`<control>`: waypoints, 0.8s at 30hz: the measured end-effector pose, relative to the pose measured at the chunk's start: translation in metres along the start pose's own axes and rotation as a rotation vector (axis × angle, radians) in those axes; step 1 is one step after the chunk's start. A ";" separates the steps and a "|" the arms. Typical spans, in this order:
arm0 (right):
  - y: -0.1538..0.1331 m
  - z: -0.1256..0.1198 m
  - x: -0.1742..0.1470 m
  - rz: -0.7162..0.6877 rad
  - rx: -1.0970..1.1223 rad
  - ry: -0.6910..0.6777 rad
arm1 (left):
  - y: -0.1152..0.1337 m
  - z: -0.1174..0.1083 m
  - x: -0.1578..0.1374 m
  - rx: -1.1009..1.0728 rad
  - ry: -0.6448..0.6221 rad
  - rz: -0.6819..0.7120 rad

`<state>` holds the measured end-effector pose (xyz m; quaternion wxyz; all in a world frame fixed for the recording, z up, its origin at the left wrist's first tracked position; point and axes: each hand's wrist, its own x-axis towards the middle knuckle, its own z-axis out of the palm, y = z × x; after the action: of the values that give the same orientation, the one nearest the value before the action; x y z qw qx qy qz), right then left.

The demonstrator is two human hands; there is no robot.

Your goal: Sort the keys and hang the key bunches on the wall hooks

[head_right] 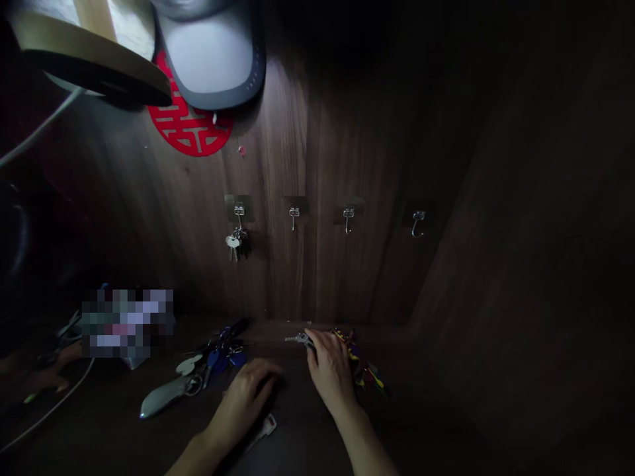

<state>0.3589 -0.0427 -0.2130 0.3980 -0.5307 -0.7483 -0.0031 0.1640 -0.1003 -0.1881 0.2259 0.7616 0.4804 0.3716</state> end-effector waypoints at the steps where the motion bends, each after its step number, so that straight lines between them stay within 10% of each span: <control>1: 0.000 0.003 -0.002 -0.039 -0.026 -0.033 | 0.001 0.002 -0.001 0.048 -0.034 0.023; 24: -0.009 0.009 -0.001 -0.127 -0.141 -0.030 | -0.006 0.005 0.000 0.102 -0.021 -0.010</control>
<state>0.3464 -0.0434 -0.2165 0.3473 -0.5088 -0.7843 -0.0731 0.1648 -0.0977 -0.1953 0.1938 0.7736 0.5001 0.3374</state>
